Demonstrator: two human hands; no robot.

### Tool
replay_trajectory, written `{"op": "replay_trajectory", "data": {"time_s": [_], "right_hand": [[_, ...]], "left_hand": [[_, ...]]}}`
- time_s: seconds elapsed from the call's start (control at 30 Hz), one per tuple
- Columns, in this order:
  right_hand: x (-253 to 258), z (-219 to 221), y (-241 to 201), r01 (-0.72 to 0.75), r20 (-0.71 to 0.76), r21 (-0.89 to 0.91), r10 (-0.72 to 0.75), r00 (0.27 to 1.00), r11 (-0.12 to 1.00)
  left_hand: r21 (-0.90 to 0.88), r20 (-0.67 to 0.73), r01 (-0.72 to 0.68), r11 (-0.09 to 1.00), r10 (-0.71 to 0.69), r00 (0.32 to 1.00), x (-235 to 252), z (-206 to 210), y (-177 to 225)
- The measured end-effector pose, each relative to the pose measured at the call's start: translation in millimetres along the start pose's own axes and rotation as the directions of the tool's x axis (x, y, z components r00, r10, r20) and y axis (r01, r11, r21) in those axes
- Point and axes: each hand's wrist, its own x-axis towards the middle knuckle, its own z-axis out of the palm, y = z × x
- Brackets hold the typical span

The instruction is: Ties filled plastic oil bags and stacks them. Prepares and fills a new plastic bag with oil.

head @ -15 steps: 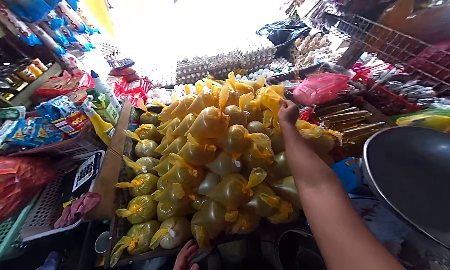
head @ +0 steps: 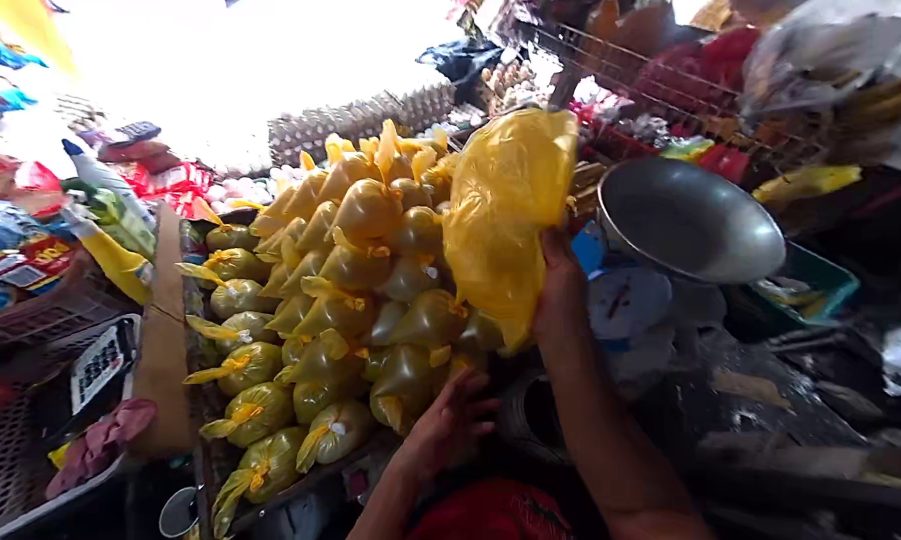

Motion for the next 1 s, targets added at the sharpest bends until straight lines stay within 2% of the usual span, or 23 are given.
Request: {"op": "replay_trajectory", "data": {"time_s": [0.07, 0.17, 0.2, 0.27, 0.33, 0.43, 0.47, 0.5, 0.53, 0.57, 0.6, 0.63, 0.7, 0.73, 0.77, 0.83, 0.93, 1.0], "right_hand": [[-44.6, -27.4, 5.3, -0.056, -0.063, 0.164, 0.067, 0.996, 0.985], [-91.1, -75.6, 17.9, 0.008, -0.205, 0.349, 0.068, 0.976, 0.937], [-99.7, -92.9, 23.5, 0.053, -0.283, 0.344, 0.050, 0.958, 0.937], [-107.6, -134.1, 38.5, 0.125, -0.413, 0.337, 0.028, 0.910, 0.933], [-109.2, -180.5, 55.7, 0.111, -0.461, 0.360, 0.073, 0.884, 0.927], [-111.7, -231.8, 69.9, -0.002, -0.547, 0.258, 0.148, 0.824, 0.966], [-113.2, -241.9, 68.9, -0.005, -0.601, 0.158, 0.100, 0.793, 0.987], [-115.4, -249.8, 66.3, 0.036, -0.631, 0.003, -0.026, 0.775, 0.999], [-117.1, -255.3, 62.9, 0.109, -0.607, -0.184, -0.200, 0.769, 0.977], [-118.8, -257.5, 58.5, 0.188, -0.512, -0.372, -0.371, 0.775, 0.909], [-121.8, -254.8, 51.0, 0.239, -0.368, -0.520, -0.467, 0.804, 0.820], [-124.1, -248.3, 42.2, 0.258, -0.212, -0.611, -0.468, 0.858, 0.748], [-123.3, -233.4, 26.3, 0.215, 0.045, -0.661, -0.248, 0.968, 0.719], [-121.1, -229.8, 21.8, 0.178, 0.109, -0.682, -0.141, 0.984, 0.709], [-118.1, -230.4, 19.2, 0.157, 0.137, -0.707, -0.085, 0.987, 0.689], [-108.9, -245.2, 15.3, 0.157, 0.157, -0.719, -0.061, 0.986, 0.677], [-91.9, -281.9, 11.4, 0.188, 0.195, -0.611, -0.084, 0.977, 0.769], [-81.8, -304.7, 12.2, 0.170, 0.205, -0.538, -0.068, 0.976, 0.825]], "left_hand": [[-0.184, 0.129, 0.055, 0.981, -0.031, 0.991, 32.3, 12.0, -20.8], [-0.402, 0.305, 0.105, 0.909, 0.025, 0.952, 57.5, 37.9, -47.2], [-0.463, 0.334, 0.113, 0.879, 0.055, 0.941, 62.9, 46.2, -54.0], [-0.529, 0.272, 0.087, 0.844, 0.072, 0.959, 72.1, 61.6, -64.9], [-0.509, 0.154, 0.070, 0.858, 0.011, 0.988, 78.2, 71.0, -71.1], [-0.280, -0.040, 0.042, 0.959, -0.055, 0.998, 78.4, 81.8, -58.6], [-0.166, -0.092, 0.020, 0.986, -0.036, 0.995, 79.3, 83.8, -50.9], [-0.033, -0.122, 0.005, 0.999, -0.009, 0.992, 80.8, 84.3, -43.6], [0.100, -0.143, -0.004, 0.995, 0.018, 0.989, 83.2, 85.1, -37.0], [0.225, -0.148, -0.009, 0.974, 0.044, 0.988, 85.9, 87.2, -31.9], [0.329, -0.143, -0.008, 0.944, 0.059, 0.988, 88.1, 91.3, -28.9], [0.408, -0.136, 0.003, 0.913, 0.058, 0.989, 89.9, 98.4, -27.9], [0.477, -0.130, 0.028, 0.878, 0.040, 0.991, 95.4, 118.7, -34.2], [0.465, -0.149, 0.043, 0.884, 0.030, 0.988, 99.3, 131.0, -41.8], [0.430, -0.178, 0.072, 0.900, 0.007, 0.984, 103.8, 143.0, -49.4], [0.336, -0.238, 0.111, 0.935, -0.030, 0.971, 112.8, 162.9, -65.5], [0.280, -0.292, 0.096, 0.955, -0.011, 0.956, 121.3, 180.4, -88.9], [0.329, -0.316, 0.049, 0.943, 0.060, 0.947, 125.2, 189.5, -102.3]]}}
